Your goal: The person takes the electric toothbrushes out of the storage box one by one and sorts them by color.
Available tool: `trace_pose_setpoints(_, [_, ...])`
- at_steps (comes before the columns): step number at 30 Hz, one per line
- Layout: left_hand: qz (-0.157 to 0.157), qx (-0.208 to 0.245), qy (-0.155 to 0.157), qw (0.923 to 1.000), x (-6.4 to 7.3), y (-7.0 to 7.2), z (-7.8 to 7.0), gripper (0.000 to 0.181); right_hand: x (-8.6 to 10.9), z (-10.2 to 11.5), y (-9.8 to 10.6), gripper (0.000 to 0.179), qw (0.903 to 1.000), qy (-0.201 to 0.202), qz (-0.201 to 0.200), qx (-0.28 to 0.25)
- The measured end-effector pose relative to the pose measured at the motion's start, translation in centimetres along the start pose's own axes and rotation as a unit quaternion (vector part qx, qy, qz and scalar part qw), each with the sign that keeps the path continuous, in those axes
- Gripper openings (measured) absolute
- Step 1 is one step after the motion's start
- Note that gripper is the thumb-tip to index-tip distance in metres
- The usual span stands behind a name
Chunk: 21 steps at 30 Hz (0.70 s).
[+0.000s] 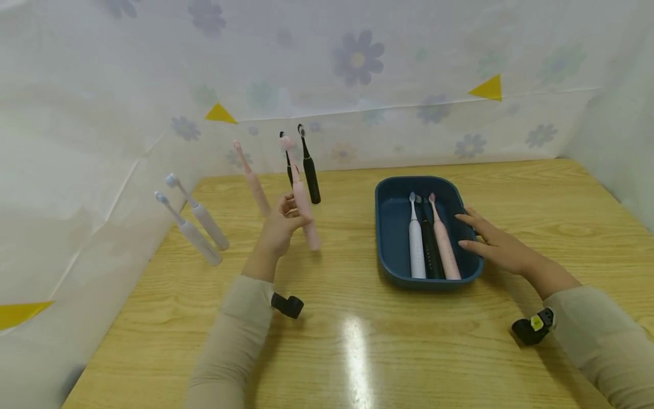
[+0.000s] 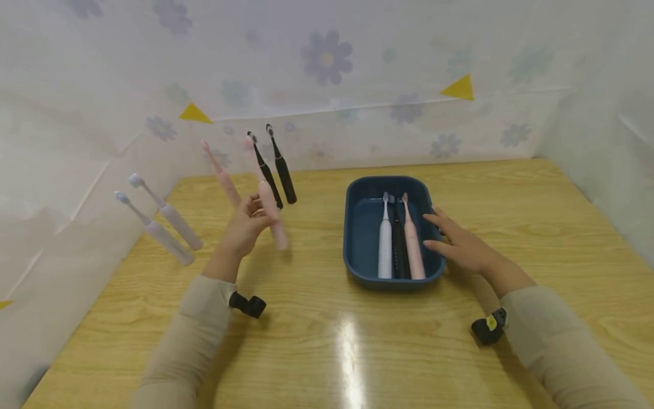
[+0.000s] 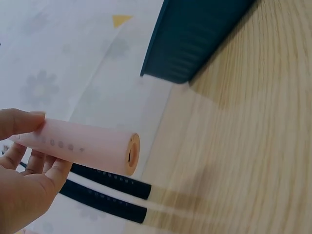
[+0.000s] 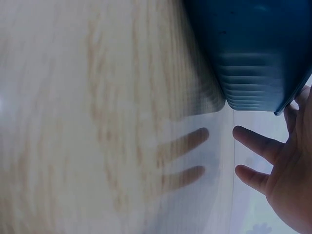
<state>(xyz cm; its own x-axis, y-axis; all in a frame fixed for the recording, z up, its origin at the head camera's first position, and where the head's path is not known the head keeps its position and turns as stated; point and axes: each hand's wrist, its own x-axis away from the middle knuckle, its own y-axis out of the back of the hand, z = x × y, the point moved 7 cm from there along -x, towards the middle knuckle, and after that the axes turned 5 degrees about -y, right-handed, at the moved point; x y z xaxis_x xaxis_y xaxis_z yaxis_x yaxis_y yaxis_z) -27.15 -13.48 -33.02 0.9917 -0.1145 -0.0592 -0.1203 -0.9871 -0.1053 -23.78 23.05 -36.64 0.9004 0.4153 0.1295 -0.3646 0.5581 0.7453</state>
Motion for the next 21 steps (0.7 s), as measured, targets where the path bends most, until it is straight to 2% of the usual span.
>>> trace_pose_setpoints(5, [-0.033, -0.022, 0.005, 0.9992, -0.2, 2.2, 0.4, 0.056, 0.0, 0.0, 0.0, 0.064, 1.0000, 0.001, -0.001, -0.001])
trace_pose_setpoints(8, [-0.060, -0.053, 0.016, 0.9967, -0.3, 3.6, 0.7, 0.057, 0.0, 0.0, 0.1, 0.064, 1.0000, 0.003, -0.002, -0.002])
trace_pose_setpoints(13, [-0.107, -0.088, 0.022, 0.9901, -0.5, 5.7, 1.0, 0.058, 0.0, 0.0, 0.1, 0.064, 1.0000, 0.005, -0.003, 0.000])
trace_pose_setpoints(16, [-0.133, -0.095, 0.014, 0.9864, -0.5, 6.7, 1.2, 0.056, 0.0, 0.0, 0.0, 0.064, 1.0000, 0.005, -0.004, -0.001])
trace_pose_setpoints(21, [-0.176, -0.128, 0.001, 0.9760, -0.4, 7.9, 1.3, 0.054, 0.1, 0.1, 0.0, 0.063, 1.0000, 0.006, -0.004, -0.005])
